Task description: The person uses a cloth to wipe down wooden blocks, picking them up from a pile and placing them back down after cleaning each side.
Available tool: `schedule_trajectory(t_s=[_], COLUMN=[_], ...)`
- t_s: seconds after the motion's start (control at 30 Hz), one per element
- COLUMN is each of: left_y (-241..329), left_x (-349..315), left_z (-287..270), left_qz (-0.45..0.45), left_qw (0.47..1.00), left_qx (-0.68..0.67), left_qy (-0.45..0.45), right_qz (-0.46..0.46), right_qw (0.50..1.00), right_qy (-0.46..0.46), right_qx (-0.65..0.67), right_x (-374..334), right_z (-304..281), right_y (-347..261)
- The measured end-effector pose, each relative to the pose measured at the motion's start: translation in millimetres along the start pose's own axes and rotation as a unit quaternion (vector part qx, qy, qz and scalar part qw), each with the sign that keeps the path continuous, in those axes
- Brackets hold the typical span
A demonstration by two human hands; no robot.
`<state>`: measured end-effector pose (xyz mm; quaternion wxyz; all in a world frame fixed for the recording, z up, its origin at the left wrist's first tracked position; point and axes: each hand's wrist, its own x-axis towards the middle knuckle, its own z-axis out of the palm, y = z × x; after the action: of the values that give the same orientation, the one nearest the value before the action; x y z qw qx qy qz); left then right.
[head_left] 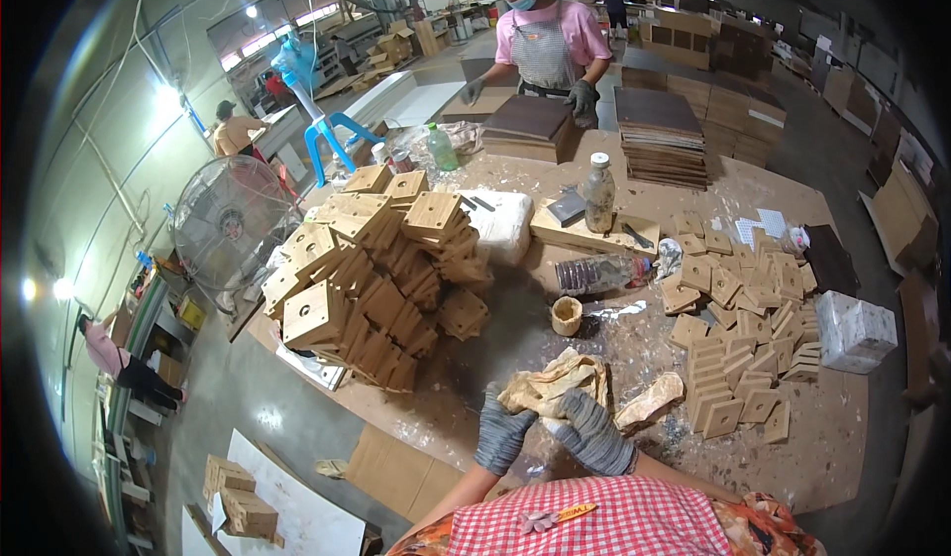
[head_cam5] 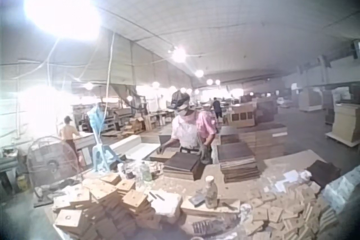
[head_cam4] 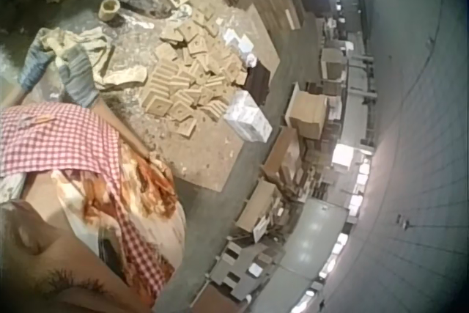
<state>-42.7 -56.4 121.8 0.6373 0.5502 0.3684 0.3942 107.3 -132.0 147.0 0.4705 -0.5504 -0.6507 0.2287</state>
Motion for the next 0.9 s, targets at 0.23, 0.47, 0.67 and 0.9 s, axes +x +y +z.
schedule_trajectory(t_s=[0.23, 0.47, 0.67, 0.9], left_y=[-3.8, -8.0, -4.6, -14.3], left_x=[-4.6, -1.8, -1.8, -4.3], left_z=[-1.8, -7.6, -0.7, -3.9], left_qz=[-0.007, -0.025, -0.034, -0.059], left_qw=[0.999, 0.997, 0.996, 0.994], left_qx=[-0.037, -0.006, -0.035, -0.050], left_qy=[-0.031, -0.078, -0.074, -0.077], right_qz=[0.182, 0.215, 0.188, 0.204], right_qw=[0.971, 0.920, 0.958, 0.957], right_qy=[0.028, 0.100, 0.051, 0.056], right_qx=[0.155, 0.313, 0.212, 0.201], right_x=[5.4, 6.4, 2.0, 1.9], right_z=[-11.7, -15.2, 0.8, -5.9], right_y=[4.9, 21.5, 31.5, 16.2])
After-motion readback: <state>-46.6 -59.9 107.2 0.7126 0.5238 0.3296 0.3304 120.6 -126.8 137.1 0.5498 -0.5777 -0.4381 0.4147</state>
